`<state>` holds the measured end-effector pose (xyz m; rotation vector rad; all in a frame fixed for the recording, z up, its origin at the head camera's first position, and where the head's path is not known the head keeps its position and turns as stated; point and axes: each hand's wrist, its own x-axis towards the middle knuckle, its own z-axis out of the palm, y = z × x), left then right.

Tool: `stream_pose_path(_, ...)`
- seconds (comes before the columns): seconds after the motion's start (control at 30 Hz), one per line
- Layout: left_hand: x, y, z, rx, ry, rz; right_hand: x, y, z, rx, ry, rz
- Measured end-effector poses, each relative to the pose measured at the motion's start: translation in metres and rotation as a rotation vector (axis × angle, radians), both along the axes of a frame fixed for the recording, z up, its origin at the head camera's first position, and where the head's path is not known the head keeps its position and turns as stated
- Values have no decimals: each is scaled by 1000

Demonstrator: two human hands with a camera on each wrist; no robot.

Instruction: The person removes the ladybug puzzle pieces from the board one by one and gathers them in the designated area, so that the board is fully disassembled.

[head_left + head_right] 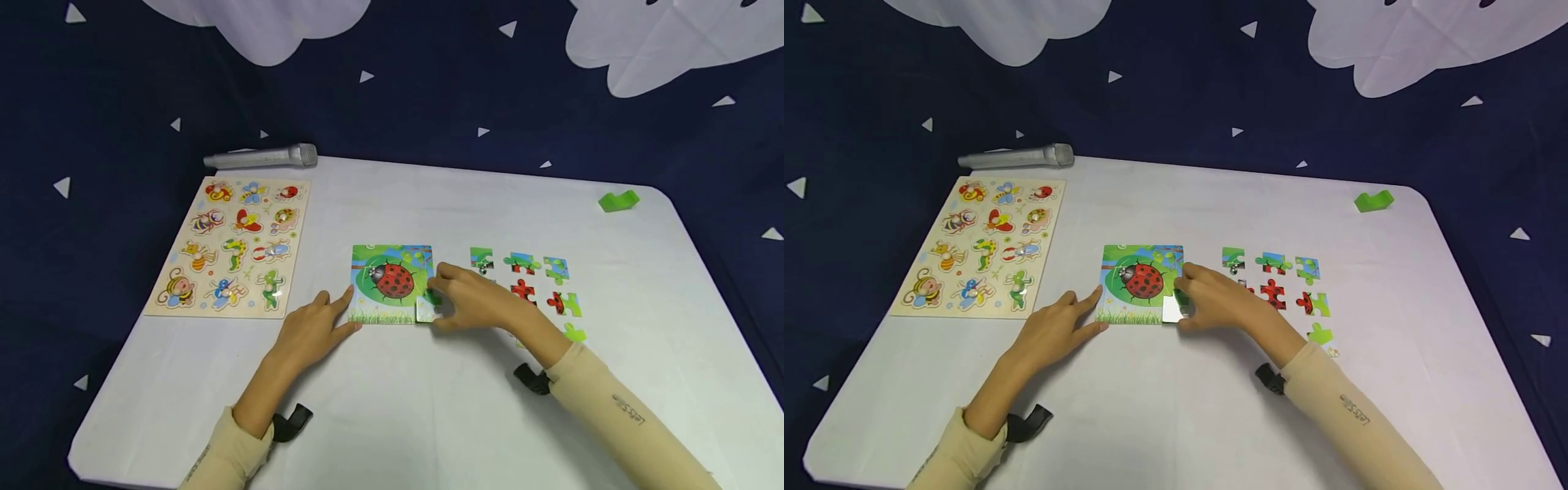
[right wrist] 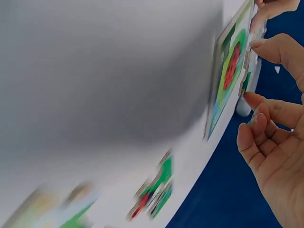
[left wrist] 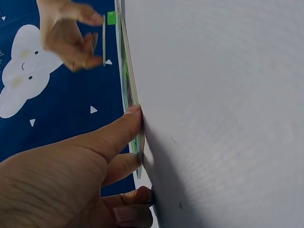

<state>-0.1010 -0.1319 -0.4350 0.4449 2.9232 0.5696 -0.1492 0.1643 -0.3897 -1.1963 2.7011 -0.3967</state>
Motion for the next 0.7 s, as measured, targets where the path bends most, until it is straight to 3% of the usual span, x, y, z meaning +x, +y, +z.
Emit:
stream_pose_path(0.37,2,-3,1,6,9,-5,31,56,-4,13,16,-98)
stream_pose_path(0.7,4,-6,0,15,21,0,34,68,-13,36,16,-118)
